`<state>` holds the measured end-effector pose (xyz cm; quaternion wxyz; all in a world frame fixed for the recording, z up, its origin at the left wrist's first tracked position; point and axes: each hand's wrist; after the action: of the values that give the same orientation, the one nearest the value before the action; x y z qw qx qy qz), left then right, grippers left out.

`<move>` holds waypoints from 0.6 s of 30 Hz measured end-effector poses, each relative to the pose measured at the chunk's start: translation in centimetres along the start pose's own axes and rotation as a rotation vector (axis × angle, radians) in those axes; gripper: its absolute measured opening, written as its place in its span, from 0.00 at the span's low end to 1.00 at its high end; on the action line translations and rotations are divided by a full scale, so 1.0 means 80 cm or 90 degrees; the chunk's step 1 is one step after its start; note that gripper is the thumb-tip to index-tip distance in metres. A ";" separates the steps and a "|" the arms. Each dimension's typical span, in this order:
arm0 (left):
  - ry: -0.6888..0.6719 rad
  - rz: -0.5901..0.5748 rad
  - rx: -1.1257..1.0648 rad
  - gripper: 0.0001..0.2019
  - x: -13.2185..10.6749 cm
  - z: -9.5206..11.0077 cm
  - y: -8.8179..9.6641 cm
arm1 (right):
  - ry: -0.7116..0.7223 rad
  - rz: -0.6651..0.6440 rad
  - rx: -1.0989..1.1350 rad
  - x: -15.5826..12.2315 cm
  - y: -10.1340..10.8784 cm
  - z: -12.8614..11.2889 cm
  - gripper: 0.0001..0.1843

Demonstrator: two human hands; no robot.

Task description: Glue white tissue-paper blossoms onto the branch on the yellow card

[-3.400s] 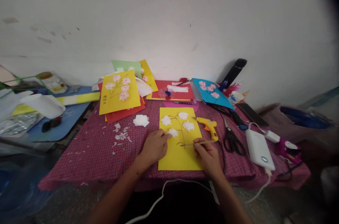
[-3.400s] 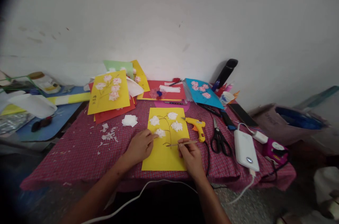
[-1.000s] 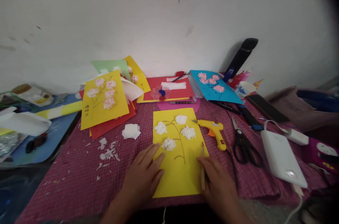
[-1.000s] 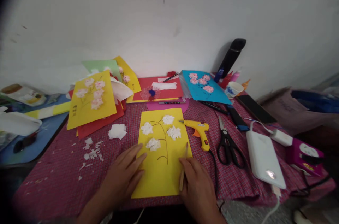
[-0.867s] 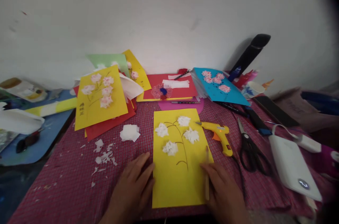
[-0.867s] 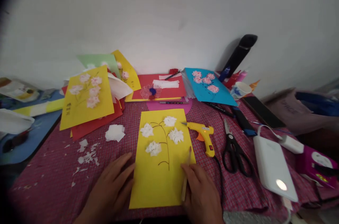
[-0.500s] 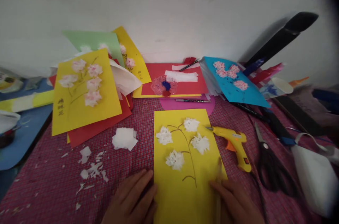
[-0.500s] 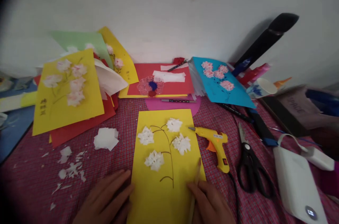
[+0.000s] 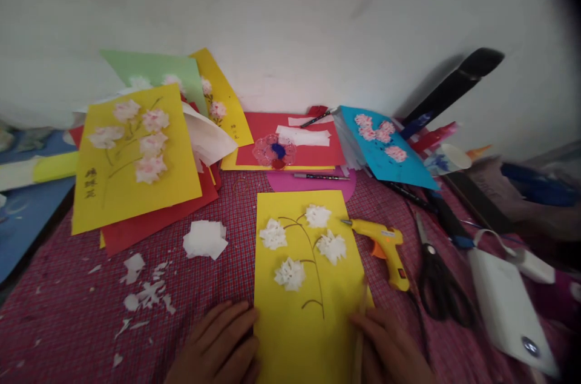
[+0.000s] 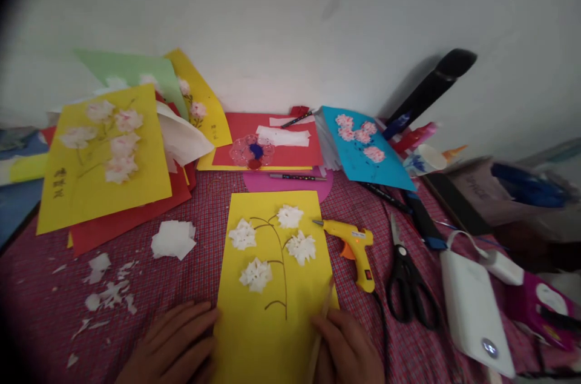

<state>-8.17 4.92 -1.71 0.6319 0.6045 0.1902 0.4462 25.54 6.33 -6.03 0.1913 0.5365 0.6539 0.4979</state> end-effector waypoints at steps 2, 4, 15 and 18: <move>0.017 -0.005 -0.012 0.08 0.001 0.005 0.003 | 0.011 0.019 -0.002 0.004 0.001 -0.006 0.16; 0.037 -0.001 -0.038 0.08 -0.001 0.010 0.008 | 0.014 0.042 0.003 0.009 0.003 -0.013 0.15; 0.201 0.240 -0.288 0.09 -0.024 0.023 0.026 | -0.021 0.049 0.042 0.015 -0.001 -0.026 0.13; 0.238 0.235 -0.269 0.13 -0.024 0.027 0.031 | -0.014 0.046 0.039 0.016 -0.001 -0.026 0.13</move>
<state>-8.33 1.82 0.44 0.6064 0.3919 0.0934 0.6855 23.40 6.55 -4.81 0.1640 0.5709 0.6468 0.4783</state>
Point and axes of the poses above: each hand's wrist, its own x-axis towards the middle knuckle, its own y-axis out of the back of the hand, z = x × y, and after that the axes turned 6 degrees about -z, right-handed
